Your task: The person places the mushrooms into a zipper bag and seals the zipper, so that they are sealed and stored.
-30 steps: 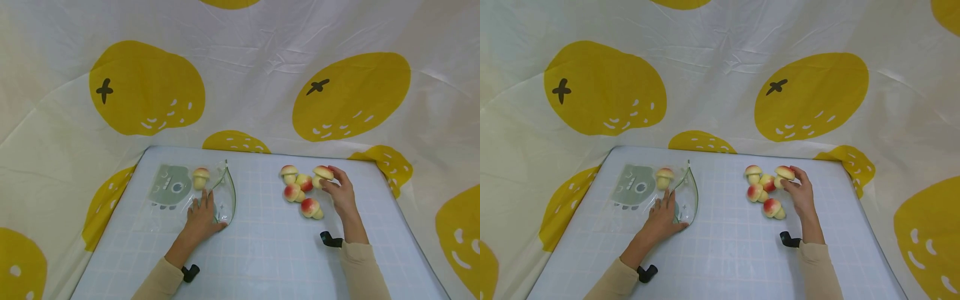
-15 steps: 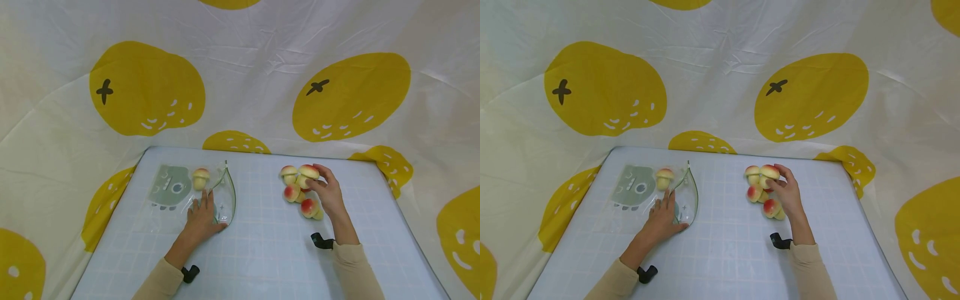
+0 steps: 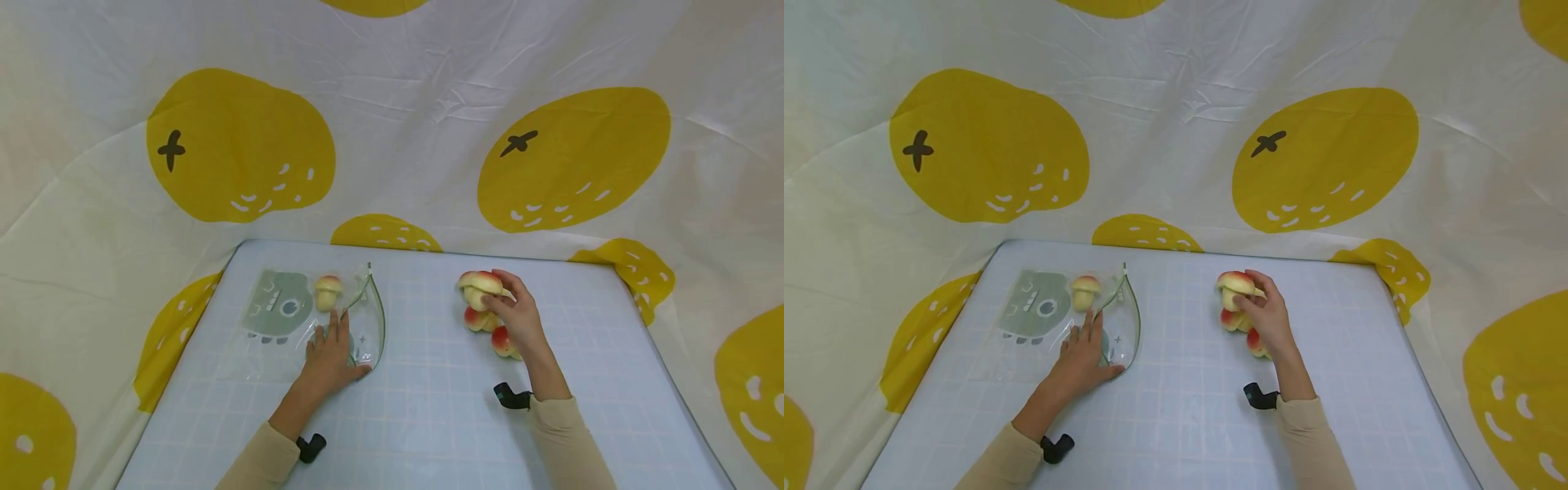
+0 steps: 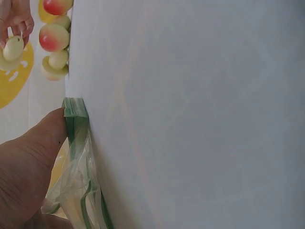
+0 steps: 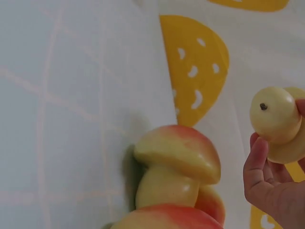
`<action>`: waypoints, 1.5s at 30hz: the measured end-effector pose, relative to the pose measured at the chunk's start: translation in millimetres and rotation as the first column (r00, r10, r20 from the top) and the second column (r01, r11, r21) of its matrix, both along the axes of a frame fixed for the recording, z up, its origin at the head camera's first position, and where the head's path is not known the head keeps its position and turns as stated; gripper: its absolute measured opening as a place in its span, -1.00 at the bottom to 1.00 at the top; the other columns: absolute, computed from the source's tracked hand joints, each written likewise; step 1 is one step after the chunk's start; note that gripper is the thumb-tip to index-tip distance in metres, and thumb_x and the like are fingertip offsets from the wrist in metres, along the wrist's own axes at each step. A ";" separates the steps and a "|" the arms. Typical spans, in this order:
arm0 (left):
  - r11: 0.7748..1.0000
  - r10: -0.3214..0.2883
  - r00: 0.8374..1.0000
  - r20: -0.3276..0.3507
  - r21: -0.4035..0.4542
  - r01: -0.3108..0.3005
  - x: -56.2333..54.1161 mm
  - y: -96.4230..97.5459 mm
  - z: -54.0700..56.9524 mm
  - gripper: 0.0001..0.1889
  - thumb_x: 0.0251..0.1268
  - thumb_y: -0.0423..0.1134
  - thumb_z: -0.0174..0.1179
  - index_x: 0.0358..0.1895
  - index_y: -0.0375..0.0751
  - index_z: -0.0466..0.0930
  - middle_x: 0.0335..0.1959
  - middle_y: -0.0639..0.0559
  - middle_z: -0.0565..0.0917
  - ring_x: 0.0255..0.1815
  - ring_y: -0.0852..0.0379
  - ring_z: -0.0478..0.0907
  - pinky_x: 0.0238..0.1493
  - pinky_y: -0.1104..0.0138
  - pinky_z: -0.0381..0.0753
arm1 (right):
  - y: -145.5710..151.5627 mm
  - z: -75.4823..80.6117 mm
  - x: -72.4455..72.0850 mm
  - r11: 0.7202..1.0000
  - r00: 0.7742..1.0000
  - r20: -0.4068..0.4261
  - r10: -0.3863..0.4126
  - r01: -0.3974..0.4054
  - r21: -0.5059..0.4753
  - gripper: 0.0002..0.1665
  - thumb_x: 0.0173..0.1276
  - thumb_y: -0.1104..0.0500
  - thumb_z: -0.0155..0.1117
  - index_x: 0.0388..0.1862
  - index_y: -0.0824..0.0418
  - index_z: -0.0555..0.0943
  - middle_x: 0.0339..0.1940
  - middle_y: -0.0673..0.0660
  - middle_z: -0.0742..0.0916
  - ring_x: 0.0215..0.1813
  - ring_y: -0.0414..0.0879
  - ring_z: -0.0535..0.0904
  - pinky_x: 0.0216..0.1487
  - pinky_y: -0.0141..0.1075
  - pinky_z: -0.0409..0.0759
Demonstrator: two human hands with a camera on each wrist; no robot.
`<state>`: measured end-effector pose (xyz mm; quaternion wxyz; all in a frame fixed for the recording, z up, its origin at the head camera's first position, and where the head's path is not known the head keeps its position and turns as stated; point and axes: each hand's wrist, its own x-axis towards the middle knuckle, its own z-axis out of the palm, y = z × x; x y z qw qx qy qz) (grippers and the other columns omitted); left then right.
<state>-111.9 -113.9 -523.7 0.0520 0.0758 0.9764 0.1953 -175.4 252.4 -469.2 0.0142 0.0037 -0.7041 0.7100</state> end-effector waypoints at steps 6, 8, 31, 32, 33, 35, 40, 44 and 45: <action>1.000 -0.001 1.000 0.003 0.000 0.001 0.1 -1.8 -3.3 0.30 0.02 0.27 0.46 0.60 -0.35 -0.20 0.58 -0.41 -0.08 0.42 -0.61 0.04 0.19 -0.43 0.20 | -20.4 -4.0 -2.3 0.999 0.998 0.047 0.043 -0.044 0.017 -0.28 0.36 0.30 0.37 0.46 0.20 0.35 0.27 0.11 0.45 -0.06 -0.13 0.61 -0.04 -0.27 0.64; 1.000 0.003 1.000 0.005 0.004 -0.003 0.1 -2.1 -3.6 0.30 0.02 0.26 0.46 0.60 -0.35 -0.20 0.58 -0.41 -0.09 0.43 -0.61 0.03 0.20 -0.42 0.19 | -28.8 -6.0 -3.2 0.998 0.997 0.044 0.062 -0.064 0.024 -0.29 0.35 0.32 0.37 0.45 0.18 0.37 0.25 0.12 0.46 -0.08 -0.12 0.61 -0.07 -0.24 0.64; 1.000 0.013 1.000 0.018 -0.018 -0.013 -1.9 -1.3 -5.8 0.30 0.02 0.27 0.46 0.60 -0.32 -0.19 0.59 -0.39 -0.10 0.44 -0.60 0.01 0.24 -0.40 0.17 | -107.8 -29.3 -7.5 0.959 0.962 -0.020 0.272 -0.272 -0.078 -0.28 0.30 0.44 0.36 0.42 0.34 0.36 0.23 0.27 0.47 -0.16 -0.09 0.64 -0.10 -0.33 0.64; 1.000 0.014 1.000 0.017 -0.017 -0.014 -2.2 -1.2 -5.7 0.30 0.01 0.27 0.46 0.60 -0.32 -0.18 0.59 -0.39 -0.10 0.44 -0.60 0.01 0.23 -0.40 0.17 | -112.0 -30.6 -7.8 0.956 0.960 -0.024 0.280 -0.282 -0.080 -0.27 0.29 0.45 0.36 0.42 0.36 0.35 0.23 0.28 0.47 -0.15 -0.09 0.64 -0.10 -0.33 0.64; 1.000 0.014 1.000 0.014 -0.018 -0.014 -2.5 -1.1 -5.7 0.30 0.01 0.27 0.46 0.60 -0.32 -0.18 0.59 -0.39 -0.09 0.44 -0.60 0.02 0.23 -0.40 0.18 | -116.3 -31.6 -7.9 0.953 0.957 -0.027 0.289 -0.290 -0.086 -0.27 0.29 0.46 0.35 0.42 0.37 0.35 0.23 0.28 0.47 -0.15 -0.08 0.63 -0.10 -0.32 0.64; 1.000 0.014 1.000 0.009 -0.020 -0.014 -3.0 -0.8 -5.6 0.30 0.00 0.28 0.47 0.60 -0.32 -0.18 0.58 -0.39 -0.08 0.43 -0.60 0.03 0.23 -0.40 0.19 | -124.1 -33.7 -8.1 0.948 0.952 -0.030 0.306 -0.307 -0.081 -0.27 0.29 0.47 0.34 0.42 0.39 0.34 0.23 0.29 0.47 -0.15 -0.09 0.63 -0.11 -0.33 0.63; 0.999 0.021 1.000 0.007 -0.030 -0.020 -4.2 -0.3 -6.5 0.32 -0.03 0.30 0.47 0.61 -0.31 -0.17 0.58 -0.39 -0.06 0.43 -0.59 0.05 0.22 -0.40 0.19 | -142.7 -34.9 -4.6 0.935 0.937 -0.012 0.348 -0.348 -0.066 -0.29 0.29 0.44 0.35 0.41 0.34 0.37 0.25 0.28 0.48 -0.14 -0.07 0.62 -0.10 -0.34 0.61; 0.999 0.025 1.000 0.008 -0.028 -0.024 -4.4 -0.9 -7.6 0.32 -0.04 0.30 0.48 0.61 -0.31 -0.16 0.58 -0.38 -0.05 0.43 -0.59 0.05 0.22 -0.41 0.19 | -157.2 -37.7 -1.3 0.926 0.927 0.002 0.376 -0.375 -0.049 -0.27 0.28 0.44 0.36 0.42 0.34 0.36 0.26 0.29 0.48 -0.15 -0.04 0.61 -0.14 -0.36 0.59; 0.999 0.025 1.000 0.008 -0.028 -0.025 -4.5 -1.3 -8.0 0.32 -0.04 0.30 0.48 0.60 -0.31 -0.16 0.58 -0.38 -0.05 0.43 -0.59 0.05 0.22 -0.41 0.19 | -160.6 -39.4 -0.9 0.923 0.924 -0.001 0.384 -0.383 -0.039 -0.26 0.28 0.44 0.36 0.43 0.35 0.35 0.26 0.30 0.48 -0.15 -0.02 0.61 -0.15 -0.36 0.59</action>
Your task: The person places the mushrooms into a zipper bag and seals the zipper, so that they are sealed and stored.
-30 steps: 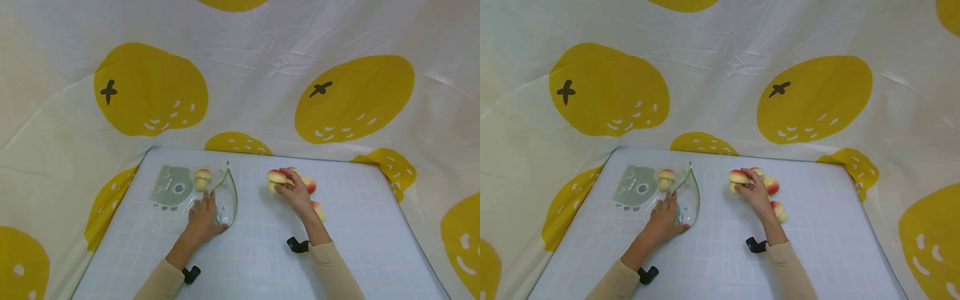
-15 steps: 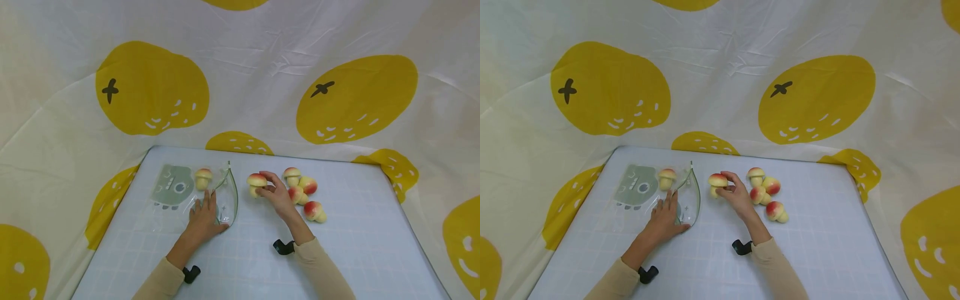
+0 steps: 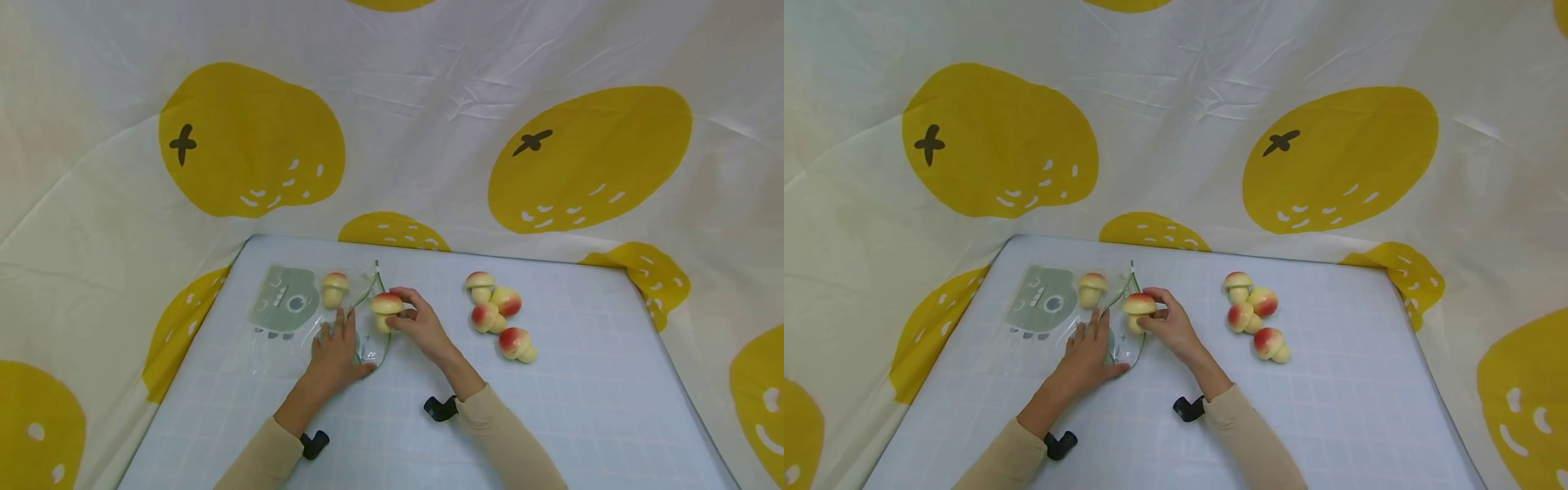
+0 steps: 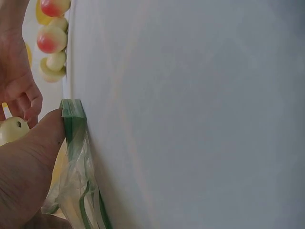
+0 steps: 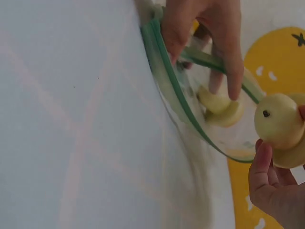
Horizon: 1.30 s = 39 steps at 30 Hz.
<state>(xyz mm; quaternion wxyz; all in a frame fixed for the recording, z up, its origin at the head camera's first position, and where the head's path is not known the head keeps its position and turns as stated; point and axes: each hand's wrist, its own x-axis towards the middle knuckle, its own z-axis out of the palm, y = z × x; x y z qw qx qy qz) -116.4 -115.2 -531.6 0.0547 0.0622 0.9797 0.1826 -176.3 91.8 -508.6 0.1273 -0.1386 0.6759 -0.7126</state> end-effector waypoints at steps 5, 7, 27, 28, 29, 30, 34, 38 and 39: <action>1.000 -0.007 1.000 -0.003 -0.022 0.007 -0.8 -0.4 -0.4 0.31 -0.03 0.31 0.46 0.59 -0.35 -0.14 0.58 -0.38 -0.05 0.42 -0.59 0.07 0.21 -0.41 0.21 | -13.4 -5.7 0.6 0.998 0.998 -0.048 0.044 -0.041 0.049 -0.27 0.30 0.42 0.37 0.42 0.37 0.35 0.27 0.36 0.49 -0.11 0.13 0.60 -0.19 -0.36 0.59; 1.000 -0.008 1.000 0.003 -0.026 0.008 -0.8 -0.5 -0.7 0.31 -0.02 0.31 0.46 0.59 -0.36 -0.14 0.58 -0.38 -0.06 0.43 -0.59 0.06 0.21 -0.41 0.21 | -17.4 -8.3 -0.4 0.996 0.997 -0.056 0.046 -0.041 0.083 -0.29 0.30 0.40 0.38 0.41 0.34 0.37 0.25 0.34 0.51 -0.12 0.13 0.59 -0.21 -0.37 0.58; 1.000 -0.010 1.000 -0.015 -0.011 0.009 2.1 2.2 1.5 0.30 -0.05 0.28 0.50 0.58 -0.39 -0.10 0.60 -0.34 -0.13 0.41 -0.62 0.07 0.17 -0.44 0.22 | -48.3 -20.6 -13.6 0.899 0.964 -0.226 -0.139 0.218 0.380 -0.43 0.23 0.32 0.39 0.23 0.36 0.50 0.03 0.36 0.57 -0.12 0.09 0.61 -0.16 -0.21 0.64; 1.000 -0.008 1.000 -0.011 -0.007 0.008 2.2 2.5 1.7 0.30 -0.05 0.28 0.50 0.58 -0.38 -0.10 0.61 -0.33 -0.14 0.41 -0.62 0.06 0.17 -0.44 0.21 | -49.0 -21.1 -13.3 0.901 0.965 -0.211 -0.155 0.225 0.370 -0.43 0.23 0.32 0.38 0.23 0.35 0.50 0.05 0.38 0.56 -0.13 0.11 0.63 -0.18 -0.22 0.65; 1.000 -0.007 1.000 -0.008 -0.003 0.007 2.3 2.5 2.0 0.30 -0.04 0.27 0.50 0.58 -0.38 -0.10 0.61 -0.33 -0.14 0.42 -0.62 0.05 0.18 -0.44 0.20 | -49.6 -21.7 -12.8 0.905 0.965 -0.198 -0.171 0.233 0.356 -0.44 0.24 0.33 0.38 0.24 0.35 0.50 0.06 0.39 0.55 -0.14 0.12 0.65 -0.21 -0.22 0.66; 1.000 -0.007 1.000 -0.007 0.000 0.007 2.4 2.7 2.2 0.30 -0.05 0.27 0.50 0.58 -0.37 -0.10 0.61 -0.33 -0.14 0.42 -0.62 0.04 0.18 -0.44 0.19 | -50.4 -22.1 -12.3 0.908 0.965 -0.187 -0.186 0.242 0.343 -0.44 0.24 0.34 0.37 0.24 0.34 0.50 0.07 0.39 0.54 -0.15 0.13 0.67 -0.22 -0.23 0.67; 1.000 -0.009 1.000 -0.012 0.000 0.009 2.9 2.5 1.8 0.29 -0.06 0.27 0.51 0.57 -0.36 -0.07 0.61 -0.33 -0.14 0.41 -0.63 0.05 0.18 -0.44 0.19 | -53.1 -23.3 -8.7 0.922 0.955 -0.154 -0.253 0.286 0.263 -0.46 0.21 0.38 0.36 0.19 0.33 0.51 0.03 0.37 0.53 -0.14 0.13 0.68 -0.21 -0.24 0.68; 1.000 -0.011 1.000 -0.026 -0.009 0.011 3.2 1.9 0.4 0.30 -0.09 0.28 0.52 0.57 -0.37 -0.06 0.60 -0.34 -0.11 0.40 -0.63 0.07 0.18 -0.44 0.21 | -55.7 -24.7 -2.7 0.949 0.957 -0.068 -0.281 0.288 0.131 -0.52 0.25 0.42 0.31 0.16 0.37 0.49 -0.05 0.35 0.59 -0.11 0.13 0.68 -0.14 -0.25 0.66; 1.000 -0.011 1.000 -0.028 -0.010 0.011 3.3 1.9 0.2 0.31 -0.09 0.28 0.52 0.57 -0.37 -0.07 0.60 -0.34 -0.11 0.40 -0.63 0.08 0.17 -0.44 0.21 | -56.4 -25.2 -0.9 0.956 0.960 -0.035 -0.276 0.278 0.090 -0.54 0.27 0.43 0.28 0.16 0.40 0.47 -0.05 0.36 0.61 -0.09 0.15 0.68 -0.11 -0.24 0.66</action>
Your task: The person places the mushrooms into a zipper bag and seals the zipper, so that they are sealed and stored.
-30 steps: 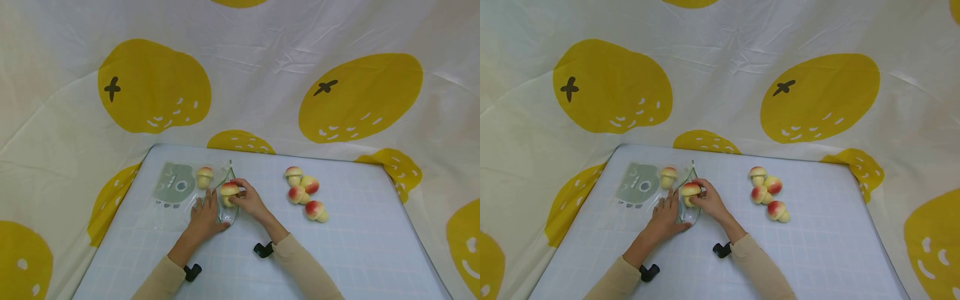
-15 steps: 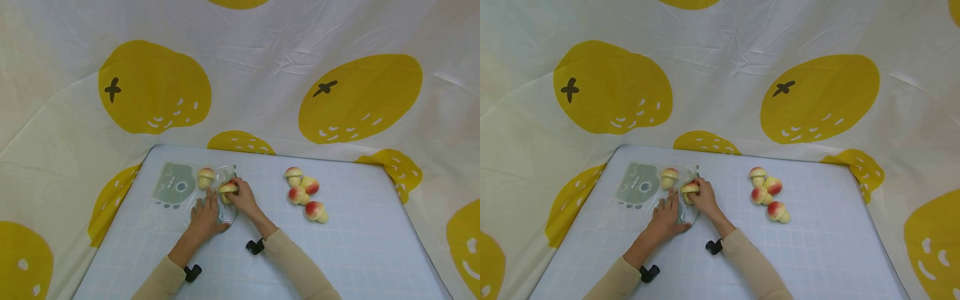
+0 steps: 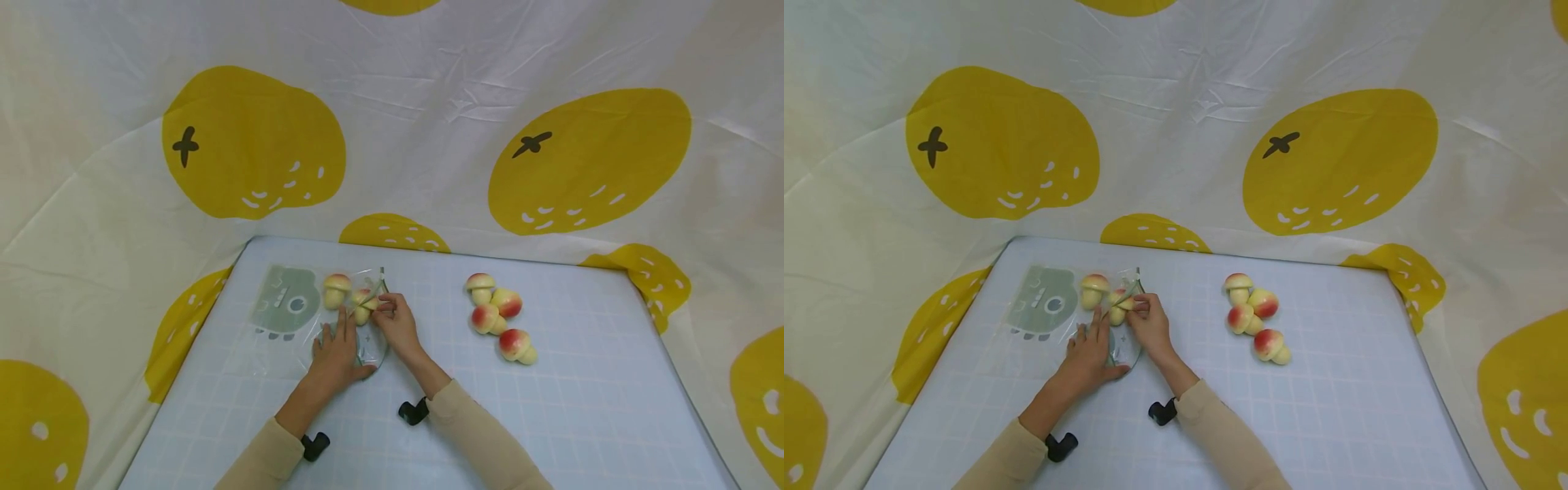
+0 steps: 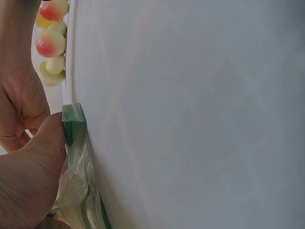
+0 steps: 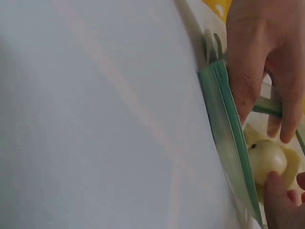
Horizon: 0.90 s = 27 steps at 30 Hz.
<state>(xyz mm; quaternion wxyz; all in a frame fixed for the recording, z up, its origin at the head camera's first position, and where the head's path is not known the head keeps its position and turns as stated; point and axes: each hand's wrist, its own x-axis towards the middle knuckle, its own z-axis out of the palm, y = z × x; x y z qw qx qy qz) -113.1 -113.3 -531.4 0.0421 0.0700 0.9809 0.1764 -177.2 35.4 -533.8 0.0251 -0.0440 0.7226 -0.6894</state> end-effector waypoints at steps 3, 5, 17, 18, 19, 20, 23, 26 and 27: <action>1.000 0.000 1.000 -0.004 -0.006 -0.001 -0.3 -0.4 -1.1 0.33 -0.10 0.28 0.52 0.57 -0.38 -0.09 0.61 -0.33 -0.12 0.40 -0.63 0.09 0.17 -0.44 0.22 | -2.9 -1.1 5.5 0.988 0.997 0.052 0.056 -0.048 -0.145 -0.58 0.34 0.50 0.17 0.17 0.52 0.41 0.02 0.49 0.62 0.02 0.32 0.64 -0.02 -0.09 0.66; 1.000 -0.001 1.000 -0.010 -0.008 0.001 -0.4 -0.6 -2.2 0.33 -0.10 0.28 0.52 0.58 -0.39 -0.09 0.61 -0.32 -0.13 0.39 -0.63 0.10 0.16 -0.44 0.23 | -5.2 -2.5 7.7 0.972 0.991 0.083 0.104 -0.084 -0.221 -0.59 0.40 0.52 0.10 0.20 0.57 0.39 0.11 0.54 0.59 0.11 0.39 0.59 0.04 0.02 0.63; 0.999 -0.012 1.000 -0.023 -0.032 0.011 -0.3 0.8 -4.9 0.33 -0.09 0.27 0.53 0.59 -0.36 -0.11 0.62 -0.27 -0.18 0.36 -0.67 0.11 0.10 -0.47 0.25 | -12.3 -6.2 -9.9 0.882 0.915 0.326 0.239 -0.064 -0.467 -0.62 0.56 0.33 -0.03 0.29 0.38 0.42 0.11 0.24 0.65 0.17 0.09 0.59 0.15 0.00 0.57; 0.999 -0.013 1.000 -0.020 -0.036 0.012 -0.2 0.7 -4.7 0.32 -0.09 0.27 0.52 0.58 -0.36 -0.10 0.62 -0.26 -0.19 0.36 -0.67 0.11 0.10 -0.47 0.25 | -12.5 -6.6 -11.7 0.867 0.907 0.336 0.253 -0.058 -0.495 -0.62 0.57 0.30 -0.05 0.30 0.36 0.41 0.10 0.23 0.64 0.17 0.08 0.58 0.16 0.01 0.56; 0.999 -0.014 1.000 -0.015 -0.040 0.013 -0.2 0.8 -4.3 0.32 -0.08 0.27 0.52 0.59 -0.35 -0.10 0.63 -0.25 -0.20 0.37 -0.67 0.10 0.10 -0.47 0.25 | -12.7 -6.7 -13.3 0.851 0.901 0.340 0.270 -0.059 -0.521 -0.60 0.59 0.25 -0.07 0.32 0.36 0.39 0.10 0.24 0.64 0.17 0.08 0.57 0.17 0.02 0.54; 0.999 -0.017 1.000 -0.020 -0.040 0.017 -0.1 0.8 -4.2 0.32 -0.09 0.27 0.52 0.58 -0.36 -0.09 0.63 -0.26 -0.19 0.36 -0.68 0.10 0.09 -0.48 0.26 | -12.8 -6.9 -14.6 0.834 0.895 0.337 0.294 -0.068 -0.547 -0.56 0.60 0.21 -0.09 0.35 0.36 0.37 0.14 0.26 0.63 0.20 0.08 0.55 0.19 0.03 0.52; 0.998 -0.029 0.999 -0.035 -0.048 0.027 -0.1 0.8 -3.2 0.32 -0.08 0.29 0.51 0.58 -0.35 -0.09 0.63 -0.24 -0.19 0.35 -0.69 0.11 0.07 -0.47 0.28 | -13.1 -7.1 -17.3 0.774 0.879 0.306 0.367 -0.106 -0.625 -0.43 0.63 0.09 -0.20 0.47 0.36 0.26 0.31 0.34 0.54 0.33 0.12 0.46 0.27 0.02 0.43; 0.998 -0.046 0.997 -0.062 -0.054 0.043 -0.4 1.1 -2.3 0.32 -0.08 0.29 0.51 0.58 -0.36 -0.09 0.63 -0.25 -0.17 0.32 -0.70 0.14 0.04 -0.47 0.32 | -13.6 -6.4 -19.3 0.726 0.866 0.279 0.415 -0.131 -0.675 -0.30 0.64 -0.10 -0.26 0.55 0.30 0.16 0.44 0.35 0.42 0.44 0.12 0.34 0.32 -0.04 0.36; 0.997 -0.050 0.997 -0.064 -0.060 0.046 -0.3 1.2 -1.7 0.32 -0.08 0.30 0.50 0.59 -0.36 -0.09 0.63 -0.25 -0.17 0.32 -0.71 0.14 0.05 -0.46 0.32 | -13.9 -6.0 -19.9 0.716 0.863 0.272 0.427 -0.139 -0.684 -0.27 0.63 -0.15 -0.26 0.57 0.26 0.13 0.47 0.35 0.40 0.46 0.12 0.31 0.33 -0.06 0.35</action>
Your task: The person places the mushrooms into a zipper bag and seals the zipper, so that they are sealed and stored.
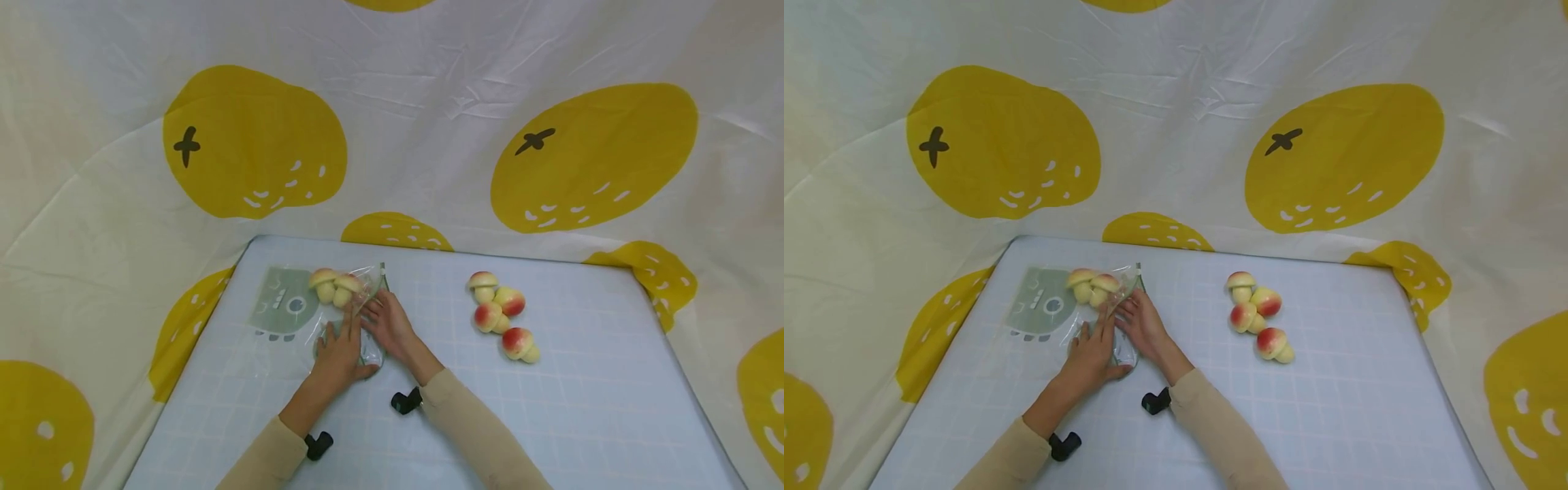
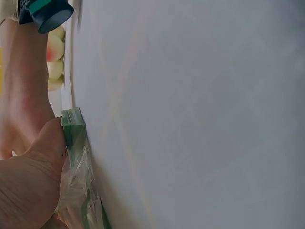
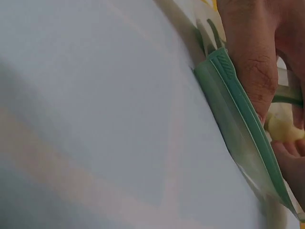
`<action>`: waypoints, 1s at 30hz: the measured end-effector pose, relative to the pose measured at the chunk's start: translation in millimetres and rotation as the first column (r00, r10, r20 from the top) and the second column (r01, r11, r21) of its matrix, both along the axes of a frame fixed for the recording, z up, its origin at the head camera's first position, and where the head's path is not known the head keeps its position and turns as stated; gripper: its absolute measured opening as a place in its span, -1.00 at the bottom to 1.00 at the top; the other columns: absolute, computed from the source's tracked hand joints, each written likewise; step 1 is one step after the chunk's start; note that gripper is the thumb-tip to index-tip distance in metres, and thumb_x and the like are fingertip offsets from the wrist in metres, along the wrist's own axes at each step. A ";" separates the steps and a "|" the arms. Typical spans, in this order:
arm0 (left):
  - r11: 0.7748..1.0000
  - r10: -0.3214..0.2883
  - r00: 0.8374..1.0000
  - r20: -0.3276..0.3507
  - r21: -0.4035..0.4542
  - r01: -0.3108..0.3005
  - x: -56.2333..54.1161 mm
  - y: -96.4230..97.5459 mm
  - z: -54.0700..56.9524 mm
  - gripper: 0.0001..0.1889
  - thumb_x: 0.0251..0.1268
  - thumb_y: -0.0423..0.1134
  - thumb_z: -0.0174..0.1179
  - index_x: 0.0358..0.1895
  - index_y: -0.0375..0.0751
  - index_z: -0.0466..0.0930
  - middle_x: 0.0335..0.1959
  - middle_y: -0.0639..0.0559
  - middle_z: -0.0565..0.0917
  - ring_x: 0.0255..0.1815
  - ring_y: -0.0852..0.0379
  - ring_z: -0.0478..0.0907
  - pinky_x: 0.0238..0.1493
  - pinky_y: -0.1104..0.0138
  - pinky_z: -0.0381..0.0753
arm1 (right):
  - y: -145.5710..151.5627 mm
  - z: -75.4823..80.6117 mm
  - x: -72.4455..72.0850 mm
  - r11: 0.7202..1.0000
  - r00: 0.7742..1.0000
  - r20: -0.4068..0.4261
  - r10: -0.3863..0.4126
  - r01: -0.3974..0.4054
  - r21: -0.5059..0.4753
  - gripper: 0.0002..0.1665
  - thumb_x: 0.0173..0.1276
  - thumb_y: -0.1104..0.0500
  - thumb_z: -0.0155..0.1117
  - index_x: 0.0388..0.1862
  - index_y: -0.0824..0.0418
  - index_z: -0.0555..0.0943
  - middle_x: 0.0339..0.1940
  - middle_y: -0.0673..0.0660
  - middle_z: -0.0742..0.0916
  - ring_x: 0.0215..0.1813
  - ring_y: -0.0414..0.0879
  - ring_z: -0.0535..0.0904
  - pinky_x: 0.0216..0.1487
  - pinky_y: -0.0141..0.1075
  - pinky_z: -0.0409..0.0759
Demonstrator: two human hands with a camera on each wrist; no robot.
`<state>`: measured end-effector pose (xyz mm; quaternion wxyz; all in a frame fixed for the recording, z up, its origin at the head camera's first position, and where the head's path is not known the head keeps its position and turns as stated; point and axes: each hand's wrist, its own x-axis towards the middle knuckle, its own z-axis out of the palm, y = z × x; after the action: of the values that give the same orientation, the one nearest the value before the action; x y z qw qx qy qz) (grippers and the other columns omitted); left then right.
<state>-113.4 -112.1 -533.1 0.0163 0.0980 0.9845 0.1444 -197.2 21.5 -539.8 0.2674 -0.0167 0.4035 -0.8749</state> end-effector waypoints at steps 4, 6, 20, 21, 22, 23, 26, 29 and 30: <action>1.000 -0.010 1.000 -0.004 -0.017 0.010 -0.3 0.3 0.9 0.31 -0.08 0.31 0.49 0.58 -0.36 -0.06 0.62 -0.26 -0.16 0.32 -0.72 0.14 0.06 -0.46 0.32 | -2.3 1.4 -4.0 0.999 0.999 -0.010 0.033 -0.033 -0.035 -0.14 0.57 -0.34 -0.27 0.61 0.17 0.09 0.49 0.31 0.37 0.50 0.10 0.26 0.37 -0.09 0.31; 1.000 -0.014 1.000 -0.002 -0.018 0.014 -0.3 0.1 0.6 0.31 -0.09 0.32 0.49 0.58 -0.36 -0.05 0.62 -0.26 -0.16 0.32 -0.72 0.13 0.07 -0.46 0.30 | -3.9 1.4 -6.1 0.998 0.999 -0.016 0.048 -0.049 -0.051 -0.10 0.55 -0.38 -0.27 0.62 0.15 0.08 0.50 0.29 0.36 0.50 0.09 0.25 0.40 -0.08 0.28; 0.999 -0.039 0.999 -0.005 -0.001 0.039 -1.6 -1.6 -3.0 0.39 -0.10 0.35 0.48 0.62 -0.28 -0.22 0.63 -0.23 -0.15 0.34 -0.70 0.12 0.10 -0.44 0.30 | -15.8 -4.5 -16.1 0.975 0.991 0.045 0.123 -0.112 -0.194 0.11 0.43 -0.51 -0.20 0.62 0.24 -0.02 0.53 0.31 0.32 0.55 0.11 0.16 0.51 0.02 0.02; 0.999 -0.042 0.999 -0.002 -0.001 0.042 -1.9 -1.4 -3.2 0.38 -0.10 0.35 0.48 0.62 -0.29 -0.21 0.63 -0.24 -0.15 0.34 -0.70 0.12 0.10 -0.45 0.30 | -15.1 -5.1 -15.8 0.974 0.991 0.057 0.122 -0.108 -0.201 0.11 0.42 -0.52 -0.20 0.62 0.25 -0.02 0.53 0.31 0.32 0.55 0.12 0.16 0.51 0.01 0.03; 0.999 -0.043 0.999 0.002 0.001 0.043 -1.9 -1.3 -2.9 0.38 -0.10 0.35 0.48 0.61 -0.29 -0.19 0.63 -0.24 -0.14 0.34 -0.70 0.11 0.10 -0.45 0.29 | -14.0 -5.8 -15.4 0.974 0.991 0.068 0.120 -0.104 -0.201 0.11 0.42 -0.52 -0.19 0.62 0.24 -0.01 0.53 0.30 0.33 0.55 0.12 0.16 0.50 0.01 0.04; 0.999 -0.043 0.999 0.006 0.004 0.043 -1.9 -1.2 -2.8 0.36 -0.10 0.35 0.48 0.61 -0.31 -0.16 0.62 -0.25 -0.13 0.35 -0.70 0.10 0.10 -0.45 0.29 | -12.5 -6.5 -14.9 0.975 0.990 0.076 0.116 -0.098 -0.199 0.11 0.42 -0.52 -0.20 0.62 0.25 -0.01 0.52 0.30 0.34 0.55 0.12 0.17 0.50 0.00 0.05; 0.999 -0.039 0.999 0.028 0.010 0.039 -2.4 -2.0 -1.8 0.33 -0.09 0.34 0.48 0.60 -0.33 -0.11 0.62 -0.26 -0.14 0.36 -0.69 0.08 0.10 -0.46 0.27 | -6.3 -6.4 -11.9 0.980 0.992 0.090 0.094 -0.076 -0.183 0.11 0.43 -0.50 -0.19 0.61 0.27 0.01 0.53 0.32 0.32 0.54 0.15 0.17 0.49 -0.02 0.08; 0.999 -0.032 0.999 0.043 0.010 0.031 -2.6 -2.5 -1.7 0.33 -0.08 0.34 0.48 0.60 -0.33 -0.10 0.63 -0.24 -0.18 0.37 -0.68 0.06 0.10 -0.47 0.27 | 2.2 -4.1 -8.4 0.985 0.994 0.096 0.058 -0.041 -0.167 0.06 0.48 -0.45 -0.20 0.60 0.31 0.02 0.54 0.37 0.25 0.55 0.19 0.13 0.50 -0.03 0.09; 1.000 -0.030 0.998 0.048 0.009 0.029 -2.7 -2.5 -1.9 0.33 -0.08 0.33 0.48 0.60 -0.33 -0.11 0.63 -0.23 -0.19 0.38 -0.68 0.06 0.10 -0.47 0.26 | 5.3 -3.2 -7.2 0.986 0.994 0.095 0.049 -0.033 -0.165 0.05 0.50 -0.43 -0.22 0.60 0.33 0.01 0.55 0.39 0.23 0.56 0.20 0.11 0.50 -0.03 0.08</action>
<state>-116.1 -114.6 -535.0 0.0418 0.1090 0.9817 0.1506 -204.4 26.8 -543.0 0.3027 -0.0036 0.3164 -0.8990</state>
